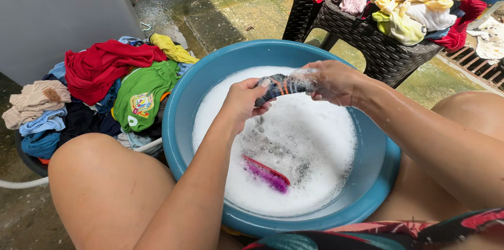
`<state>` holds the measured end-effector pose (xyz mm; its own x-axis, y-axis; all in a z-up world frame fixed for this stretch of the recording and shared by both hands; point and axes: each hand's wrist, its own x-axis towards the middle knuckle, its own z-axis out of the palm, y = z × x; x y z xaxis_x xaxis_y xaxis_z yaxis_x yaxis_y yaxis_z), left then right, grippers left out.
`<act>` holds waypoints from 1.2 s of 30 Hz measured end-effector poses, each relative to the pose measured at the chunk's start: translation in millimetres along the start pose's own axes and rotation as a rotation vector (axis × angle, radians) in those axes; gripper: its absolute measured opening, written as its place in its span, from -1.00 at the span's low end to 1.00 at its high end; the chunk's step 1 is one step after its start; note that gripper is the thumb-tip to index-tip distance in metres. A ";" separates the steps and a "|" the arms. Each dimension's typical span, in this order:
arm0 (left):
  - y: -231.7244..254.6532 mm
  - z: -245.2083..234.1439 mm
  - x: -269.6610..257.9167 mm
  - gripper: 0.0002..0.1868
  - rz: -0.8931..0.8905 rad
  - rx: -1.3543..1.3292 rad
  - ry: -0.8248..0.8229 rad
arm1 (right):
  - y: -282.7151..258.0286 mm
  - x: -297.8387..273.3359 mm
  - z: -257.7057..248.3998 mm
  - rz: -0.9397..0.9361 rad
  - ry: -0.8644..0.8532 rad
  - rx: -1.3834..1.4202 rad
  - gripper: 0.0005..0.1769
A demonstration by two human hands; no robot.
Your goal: The person is washing clothes by hand in a basin of soapy water. They scrub, soak, and wring out several items of clothing before using a brush on a white garment.
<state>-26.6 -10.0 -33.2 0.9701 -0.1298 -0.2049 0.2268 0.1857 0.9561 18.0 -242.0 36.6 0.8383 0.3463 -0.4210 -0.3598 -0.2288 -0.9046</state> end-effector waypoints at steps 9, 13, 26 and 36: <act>-114.1 34.8 -16.2 -0.56 -0.292 1.312 -0.025 | 194.8 57.9 28.1 0.146 0.017 -0.838 -0.72; -76.5 89.3 -18.7 -0.56 0.118 0.708 0.338 | 179.3 87.5 1.3 0.464 0.116 0.570 -0.77; 8.6 144.1 -41.9 -0.74 0.223 0.714 0.452 | 118.4 40.0 21.7 -0.129 -0.192 0.797 -0.78; 3.2 129.1 -31.8 -0.76 0.352 0.801 0.569 | 137.7 66.1 16.6 -0.235 -0.502 0.627 -0.78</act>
<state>-67.9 -131.0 3.5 0.9147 0.3233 0.2427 0.0018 -0.6036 0.7973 17.1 -235.5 -116.9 0.6912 0.7200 -0.0623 -0.4839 0.3971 -0.7799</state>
